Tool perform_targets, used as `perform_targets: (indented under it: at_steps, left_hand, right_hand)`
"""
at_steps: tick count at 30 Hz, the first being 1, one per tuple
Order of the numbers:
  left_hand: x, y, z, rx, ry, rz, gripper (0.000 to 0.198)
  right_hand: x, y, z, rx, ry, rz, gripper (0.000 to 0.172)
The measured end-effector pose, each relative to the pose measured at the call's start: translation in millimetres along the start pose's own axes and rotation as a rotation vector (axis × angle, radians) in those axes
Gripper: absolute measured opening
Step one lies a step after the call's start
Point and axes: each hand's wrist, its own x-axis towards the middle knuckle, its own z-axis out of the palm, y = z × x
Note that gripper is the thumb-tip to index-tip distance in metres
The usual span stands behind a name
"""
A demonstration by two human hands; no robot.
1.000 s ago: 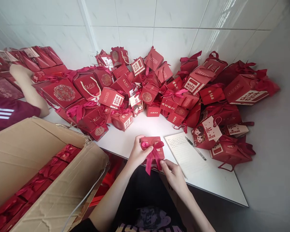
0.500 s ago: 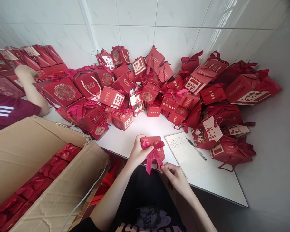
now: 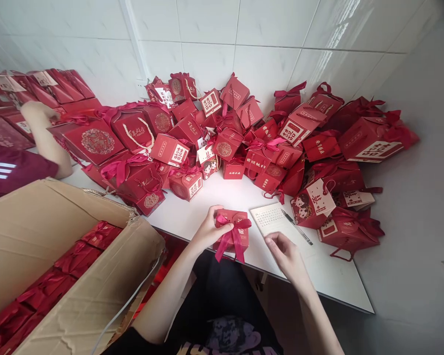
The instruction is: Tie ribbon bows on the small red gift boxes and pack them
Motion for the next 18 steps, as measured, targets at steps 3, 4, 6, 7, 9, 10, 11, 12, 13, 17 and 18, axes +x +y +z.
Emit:
perform_targets:
  at_steps: [3, 4, 6, 7, 9, 10, 11, 12, 13, 17, 18]
  left_hand:
    - [0, 1, -3.4, -0.017, -0.052, -0.003, 0.057]
    - [-1, 2, -4.7, -0.033, -0.081, -0.003, 0.062]
    - [-6, 1, -7.6, -0.070, -0.156, 0.002, 0.075]
    - [-9, 0, -9.1, -0.083, -0.195, 0.009, 0.082]
    - [-15, -5, -11.8, -0.089, -0.247, 0.030, 0.094]
    - [-18, -9, -12.8, -0.088, -0.258, 0.049, 0.098]
    - [-20, -13, -13.7, -0.089, -0.260, 0.074, 0.101]
    - [-21, -17, -14.3, -0.095, -0.260, 0.105, 0.101]
    - [-22, -22, -14.7, -0.108, -0.260, 0.137, 0.101]
    - [-20, -33, -15.7, -0.141, -0.252, 0.201, 0.096]
    - [-19, -34, -15.9, -0.134, -0.247, 0.201, 0.096]
  right_hand:
    - [11, -5, 12, 0.041, 0.038, -0.182, 0.062]
    - [15, -6, 18, 0.033, -0.012, -0.223, 0.074]
    - [20, -5, 30, 0.008, -0.118, -0.252, 0.087]
    - [21, -4, 34, 0.004, -0.148, -0.250, 0.090]
    - [22, 0, 41, 0.020, -0.167, -0.239, 0.091]
    - [22, 1, 42, 0.034, -0.163, -0.236, 0.092]
    - [21, 3, 42, 0.047, -0.158, -0.237, 0.092]
    - [21, 4, 42, 0.055, -0.154, -0.242, 0.092]
    - [20, 4, 42, 0.057, -0.153, -0.252, 0.092]
    - [19, 5, 39, 0.050, -0.157, -0.283, 0.092]
    - [20, 5, 39, 0.053, -0.160, -0.280, 0.092]
